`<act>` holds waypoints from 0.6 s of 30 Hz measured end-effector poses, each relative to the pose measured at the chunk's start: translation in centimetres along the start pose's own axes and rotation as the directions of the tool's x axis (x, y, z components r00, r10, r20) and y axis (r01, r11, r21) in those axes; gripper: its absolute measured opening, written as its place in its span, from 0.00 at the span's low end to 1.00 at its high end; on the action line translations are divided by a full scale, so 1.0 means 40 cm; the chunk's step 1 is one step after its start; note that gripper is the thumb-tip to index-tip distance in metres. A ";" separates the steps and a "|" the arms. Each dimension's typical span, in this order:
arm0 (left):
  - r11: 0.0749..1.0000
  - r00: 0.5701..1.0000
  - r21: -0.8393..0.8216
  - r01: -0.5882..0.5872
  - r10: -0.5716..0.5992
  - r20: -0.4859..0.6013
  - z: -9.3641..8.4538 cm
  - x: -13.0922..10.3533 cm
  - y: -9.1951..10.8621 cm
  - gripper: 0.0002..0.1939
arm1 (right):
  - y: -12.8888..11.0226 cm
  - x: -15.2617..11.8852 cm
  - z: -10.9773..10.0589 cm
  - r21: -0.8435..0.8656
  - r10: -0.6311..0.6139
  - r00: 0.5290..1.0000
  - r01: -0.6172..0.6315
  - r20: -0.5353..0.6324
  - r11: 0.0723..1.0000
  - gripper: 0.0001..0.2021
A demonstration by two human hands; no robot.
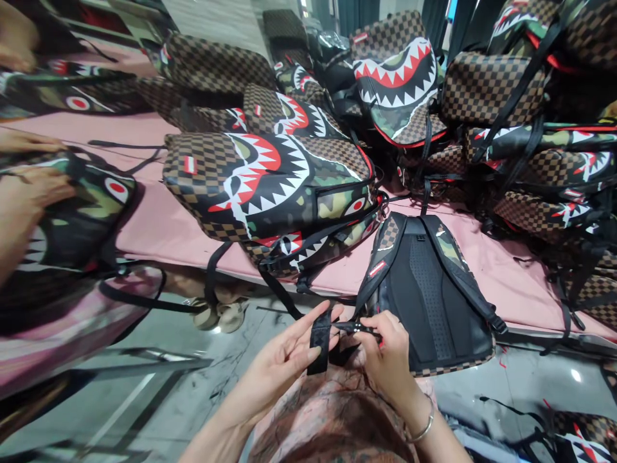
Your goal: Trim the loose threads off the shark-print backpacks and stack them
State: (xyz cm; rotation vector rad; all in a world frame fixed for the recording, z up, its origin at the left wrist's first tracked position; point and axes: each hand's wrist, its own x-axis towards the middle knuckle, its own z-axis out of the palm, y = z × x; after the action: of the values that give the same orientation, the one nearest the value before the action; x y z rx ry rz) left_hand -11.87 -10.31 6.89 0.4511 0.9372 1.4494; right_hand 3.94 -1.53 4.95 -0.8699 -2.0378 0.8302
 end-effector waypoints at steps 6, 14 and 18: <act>0.998 0.999 0.057 -0.027 0.025 0.035 0.011 0.014 -0.016 0.33 | -0.013 0.010 -0.010 -0.017 -0.061 0.992 0.063 0.115 0.998 0.03; 0.999 0.997 0.048 -0.012 0.008 0.073 0.005 0.016 0.019 0.30 | 0.018 0.011 -0.014 0.116 0.206 0.978 -0.200 -0.038 0.973 0.04; 0.975 0.991 0.187 0.119 -0.104 -0.087 0.006 0.033 0.020 0.16 | 0.023 0.004 -0.028 0.244 0.361 0.929 -0.334 -0.075 0.910 0.04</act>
State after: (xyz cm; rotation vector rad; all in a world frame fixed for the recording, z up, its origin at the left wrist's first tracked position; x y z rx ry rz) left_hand -12.38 -8.90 7.31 0.4796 1.1525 1.2873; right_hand 5.07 -0.62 4.86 -1.1403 -1.6656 1.1532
